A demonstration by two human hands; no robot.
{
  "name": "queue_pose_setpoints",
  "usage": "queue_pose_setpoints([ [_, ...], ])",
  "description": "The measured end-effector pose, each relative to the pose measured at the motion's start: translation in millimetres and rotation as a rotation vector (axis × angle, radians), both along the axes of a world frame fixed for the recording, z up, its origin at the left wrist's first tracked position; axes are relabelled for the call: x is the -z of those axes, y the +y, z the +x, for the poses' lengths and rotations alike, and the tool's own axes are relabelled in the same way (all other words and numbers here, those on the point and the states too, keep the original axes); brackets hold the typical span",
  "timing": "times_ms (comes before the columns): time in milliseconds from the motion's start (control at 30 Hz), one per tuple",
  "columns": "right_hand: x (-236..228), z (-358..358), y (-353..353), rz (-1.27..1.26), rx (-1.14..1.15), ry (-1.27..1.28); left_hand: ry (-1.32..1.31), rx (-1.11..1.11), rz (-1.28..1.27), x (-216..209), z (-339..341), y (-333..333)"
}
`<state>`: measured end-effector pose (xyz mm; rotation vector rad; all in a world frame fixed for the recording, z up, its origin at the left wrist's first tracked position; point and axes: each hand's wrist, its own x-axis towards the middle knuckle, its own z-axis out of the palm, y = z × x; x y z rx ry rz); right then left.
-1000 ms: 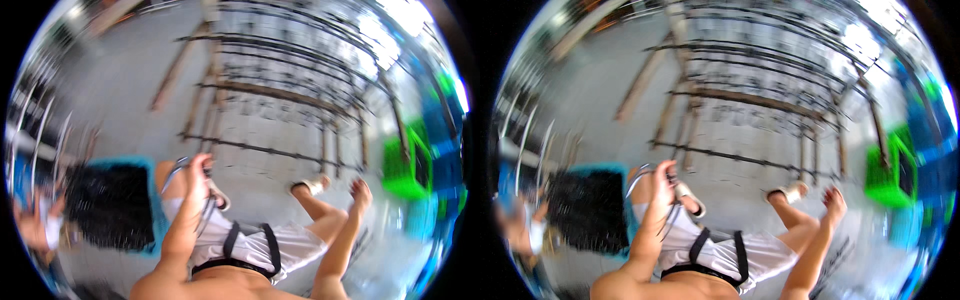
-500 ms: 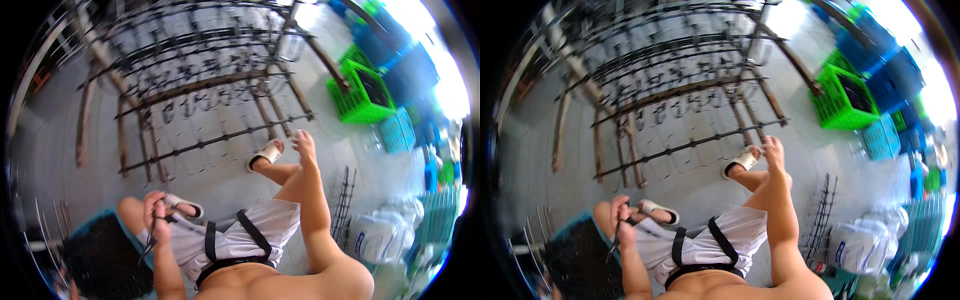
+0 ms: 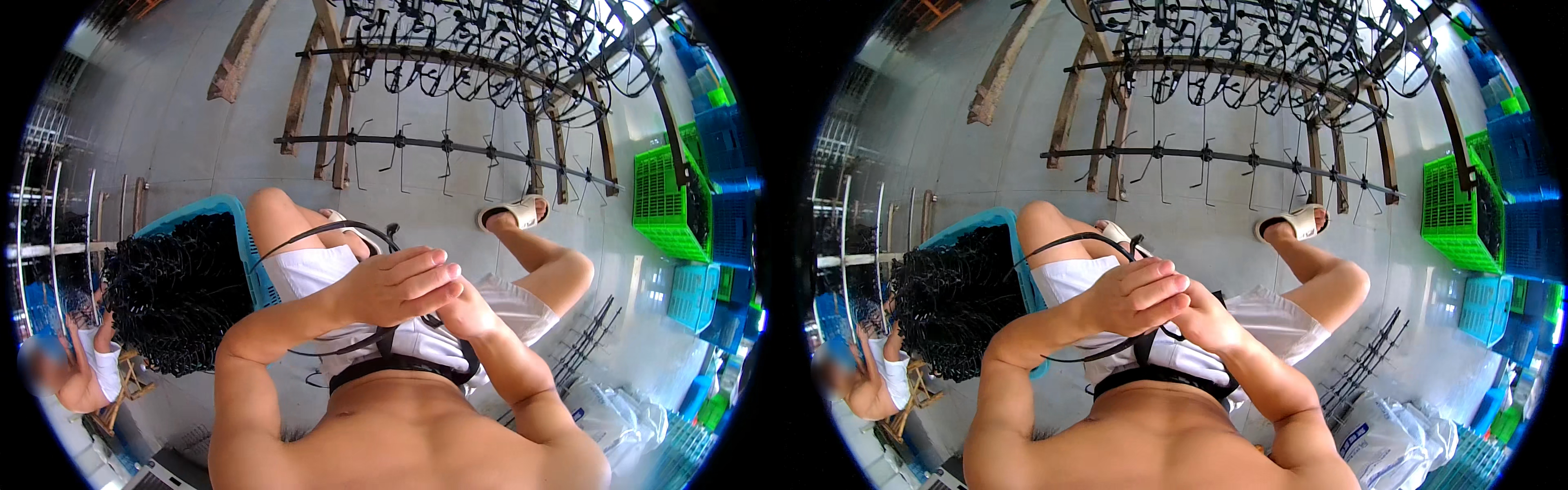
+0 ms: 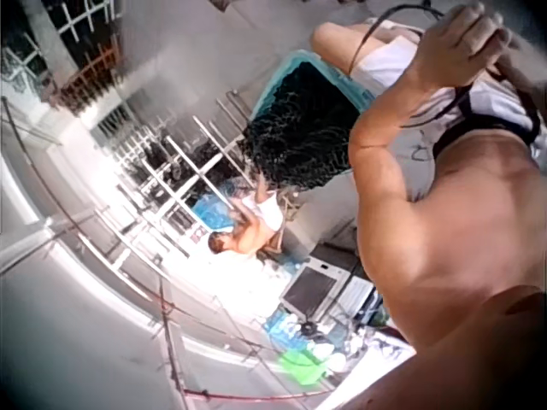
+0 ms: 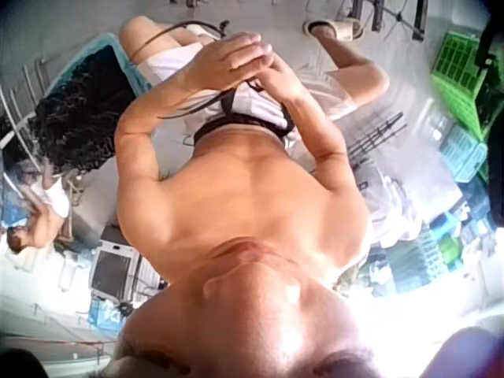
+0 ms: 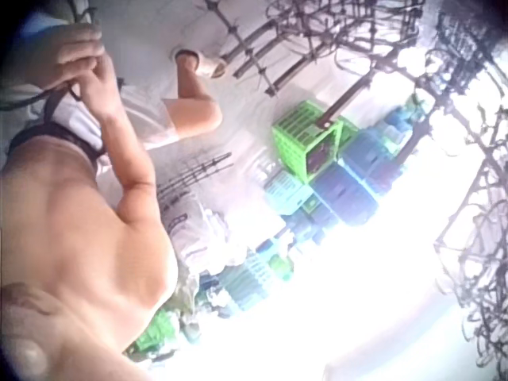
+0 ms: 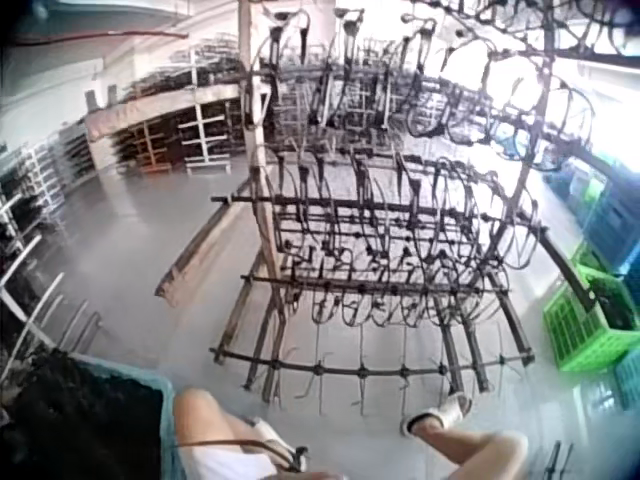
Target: The person repeatedly picks up black wire loops from a blue basket and attaches them to a metal rack structure. The person works continuously, handling the wire loops one at a time and securing them to the rack.
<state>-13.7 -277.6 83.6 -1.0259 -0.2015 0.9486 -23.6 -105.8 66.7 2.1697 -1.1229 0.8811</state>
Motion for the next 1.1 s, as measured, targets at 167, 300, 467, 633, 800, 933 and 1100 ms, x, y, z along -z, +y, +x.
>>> queue_pose_setpoints([
  [167, 7, -8, 7, 0.046, 0.04, -0.024, 0.113, -0.09, 0.016, -18, -10, 32],
  [300, -3, 0, 14, 0.1, 0.049, -0.145, 0.171, -0.344, -0.36, 3, -28, 43],
  [467, -17, 16, 4, -0.001, -0.12, -0.16, 1.751, 0.479, -1.23, 6, -39, 65],
  [633, -18, 15, -1, -0.374, -0.129, -0.462, 1.632, 0.254, -0.395, -23, -31, 14],
  [800, -18, 6, -9, -0.62, 0.182, -0.744, 1.632, -0.107, -1.219, 31, -42, -23],
  [933, -28, 14, -61, 0.034, -0.28, 0.075, 1.804, 0.0, -1.49, 40, -33, -32],
  [1100, -62, 58, -164, 0.551, 0.637, -0.165, 2.056, 0.896, -1.772, 22, -42, -37],
])
